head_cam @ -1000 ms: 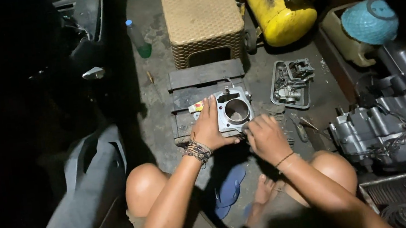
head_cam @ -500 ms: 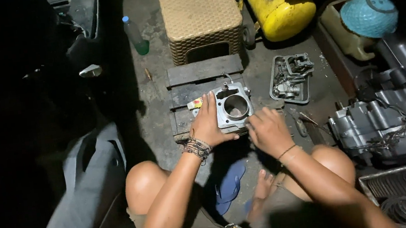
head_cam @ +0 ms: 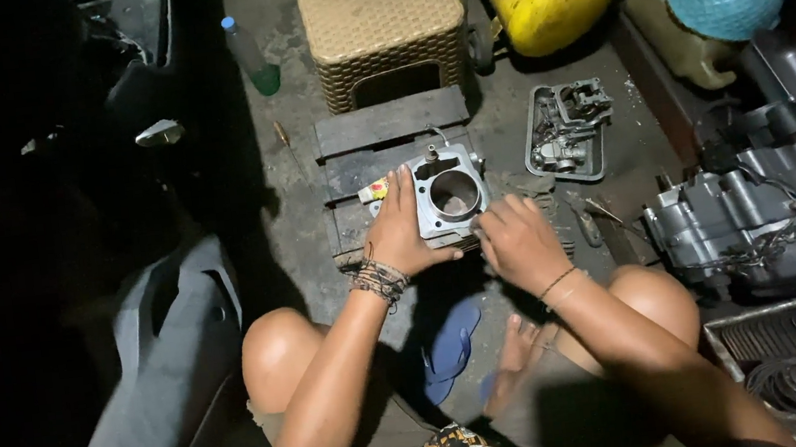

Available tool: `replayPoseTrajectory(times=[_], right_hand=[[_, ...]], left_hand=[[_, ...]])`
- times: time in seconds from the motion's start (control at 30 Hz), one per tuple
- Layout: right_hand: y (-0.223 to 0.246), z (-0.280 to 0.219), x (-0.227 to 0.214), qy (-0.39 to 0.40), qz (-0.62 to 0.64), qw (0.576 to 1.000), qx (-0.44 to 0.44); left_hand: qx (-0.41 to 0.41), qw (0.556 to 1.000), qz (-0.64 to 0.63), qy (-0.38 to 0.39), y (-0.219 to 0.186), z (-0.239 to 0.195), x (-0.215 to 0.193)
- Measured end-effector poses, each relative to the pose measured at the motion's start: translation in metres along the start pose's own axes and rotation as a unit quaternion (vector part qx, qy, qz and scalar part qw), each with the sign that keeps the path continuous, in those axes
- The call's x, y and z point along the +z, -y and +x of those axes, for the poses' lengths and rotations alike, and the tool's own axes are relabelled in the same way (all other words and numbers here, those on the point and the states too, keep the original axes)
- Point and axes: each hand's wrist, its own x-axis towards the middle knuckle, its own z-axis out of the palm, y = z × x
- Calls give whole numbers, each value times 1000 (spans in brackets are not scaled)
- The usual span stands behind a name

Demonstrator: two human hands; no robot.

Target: Cleaning and inspecting the surface of a motorcycle cylinder head by hand.

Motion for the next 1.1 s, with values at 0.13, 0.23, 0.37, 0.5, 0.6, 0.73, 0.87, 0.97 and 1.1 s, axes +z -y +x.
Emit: replayPoseTrajectory(times=[0.13, 0.23, 0.37, 0.5, 0.6, 0.73, 0.87, 0.97, 1.1], right_hand=[[11, 8, 18, -16, 7, 999, -36], [18, 11, 22, -40, 11, 998, -54], [8, 2, 13, -22, 11, 999, -37], [5, 2, -12, -3, 30, 999, 21], [7, 5, 2, -13, 17, 1000, -6], [16, 7, 15, -32, 0, 999, -37], [8, 2, 18, -19, 8, 999, -37], [1, -2, 6, -8, 14, 1000, -3], [1, -2, 7, -14, -1, 1000, 2]], left_hand=[[1, 1000, 1, 5, 2, 0, 3], [5, 1000, 8, 4, 5, 0, 4], [12, 1000, -6, 5, 3, 1, 3], [15, 1000, -4, 3, 4, -1, 2], [17, 1000, -9, -5, 4, -1, 2], [15, 1000, -7, 1, 5, 1, 6], [18, 1000, -2, -4, 5, 3, 6], [14, 1000, -7, -3, 6, 0, 6], [12, 1000, -16, 1, 6, 1, 6]])
